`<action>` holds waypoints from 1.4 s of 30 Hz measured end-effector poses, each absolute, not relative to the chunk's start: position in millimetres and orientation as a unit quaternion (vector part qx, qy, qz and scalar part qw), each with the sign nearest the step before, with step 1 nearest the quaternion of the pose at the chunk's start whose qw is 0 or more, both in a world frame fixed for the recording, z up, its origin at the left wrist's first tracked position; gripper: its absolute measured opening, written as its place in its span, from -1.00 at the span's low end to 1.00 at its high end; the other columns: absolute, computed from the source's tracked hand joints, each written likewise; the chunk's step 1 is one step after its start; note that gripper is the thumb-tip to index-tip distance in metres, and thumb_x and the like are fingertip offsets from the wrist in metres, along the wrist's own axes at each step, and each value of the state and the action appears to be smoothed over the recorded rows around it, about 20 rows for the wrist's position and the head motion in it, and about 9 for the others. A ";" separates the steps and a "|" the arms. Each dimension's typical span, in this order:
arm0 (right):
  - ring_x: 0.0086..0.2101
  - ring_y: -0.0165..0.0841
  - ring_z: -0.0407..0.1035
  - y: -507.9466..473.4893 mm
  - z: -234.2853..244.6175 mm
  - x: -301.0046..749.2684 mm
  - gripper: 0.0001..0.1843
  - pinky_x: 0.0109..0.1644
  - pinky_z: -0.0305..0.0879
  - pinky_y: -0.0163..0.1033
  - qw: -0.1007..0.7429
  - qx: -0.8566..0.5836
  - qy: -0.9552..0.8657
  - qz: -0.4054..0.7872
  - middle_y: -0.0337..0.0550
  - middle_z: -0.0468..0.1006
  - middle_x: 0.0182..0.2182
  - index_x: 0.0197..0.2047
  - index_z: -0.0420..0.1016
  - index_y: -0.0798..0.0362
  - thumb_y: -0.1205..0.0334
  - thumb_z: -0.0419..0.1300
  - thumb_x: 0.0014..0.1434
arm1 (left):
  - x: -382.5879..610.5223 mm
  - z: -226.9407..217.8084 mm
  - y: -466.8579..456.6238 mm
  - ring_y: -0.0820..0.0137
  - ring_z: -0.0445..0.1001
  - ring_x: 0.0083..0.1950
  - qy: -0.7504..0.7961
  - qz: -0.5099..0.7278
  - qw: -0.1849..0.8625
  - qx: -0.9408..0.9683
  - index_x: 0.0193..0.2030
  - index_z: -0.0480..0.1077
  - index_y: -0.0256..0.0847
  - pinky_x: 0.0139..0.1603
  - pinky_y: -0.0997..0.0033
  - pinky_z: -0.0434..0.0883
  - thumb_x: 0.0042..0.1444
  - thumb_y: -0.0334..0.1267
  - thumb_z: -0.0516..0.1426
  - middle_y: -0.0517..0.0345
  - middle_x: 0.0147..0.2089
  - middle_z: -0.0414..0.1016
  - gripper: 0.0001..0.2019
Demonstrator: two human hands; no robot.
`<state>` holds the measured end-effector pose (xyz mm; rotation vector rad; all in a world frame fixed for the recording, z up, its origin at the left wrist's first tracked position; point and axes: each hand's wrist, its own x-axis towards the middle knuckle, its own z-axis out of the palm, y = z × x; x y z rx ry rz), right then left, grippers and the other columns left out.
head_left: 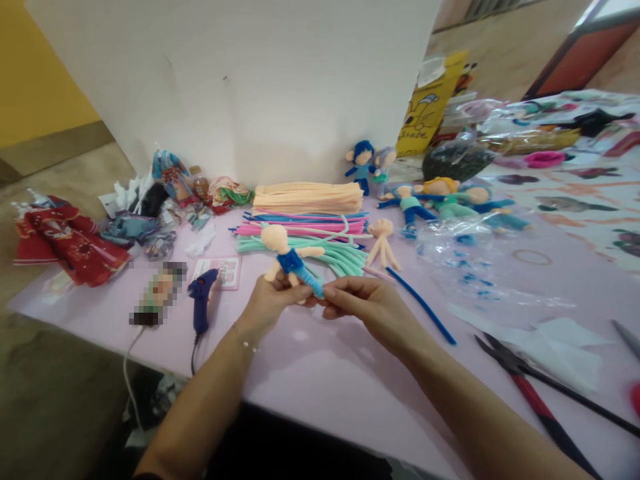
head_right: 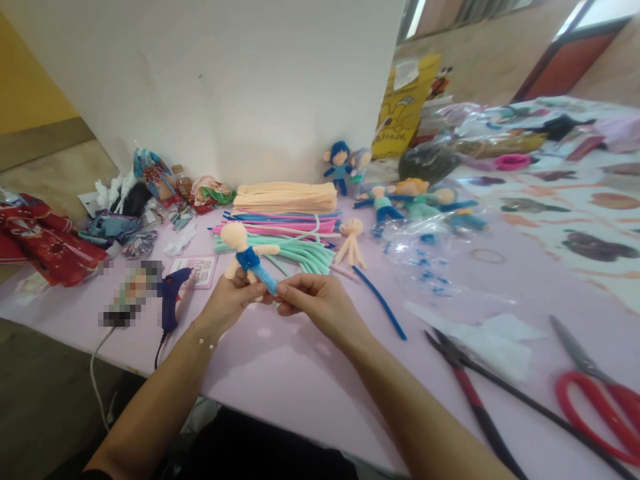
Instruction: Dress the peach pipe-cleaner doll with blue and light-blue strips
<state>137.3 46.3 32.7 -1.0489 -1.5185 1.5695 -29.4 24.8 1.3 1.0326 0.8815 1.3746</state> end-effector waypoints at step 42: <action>-0.54 -0.44 0.43 44.6 44.0 143.3 -0.75 -0.40 0.35 -0.37 0.300 -0.422 -0.581 0.628 -0.23 0.57 -0.57 -0.48 0.57 0.06 0.09 0.39 -0.25 | -28.8 11.2 19.0 0.44 0.47 -0.44 0.397 0.560 0.566 0.457 -0.51 0.31 -0.25 -0.32 0.37 0.46 -0.28 -0.24 0.38 0.31 -0.57 0.37 -0.69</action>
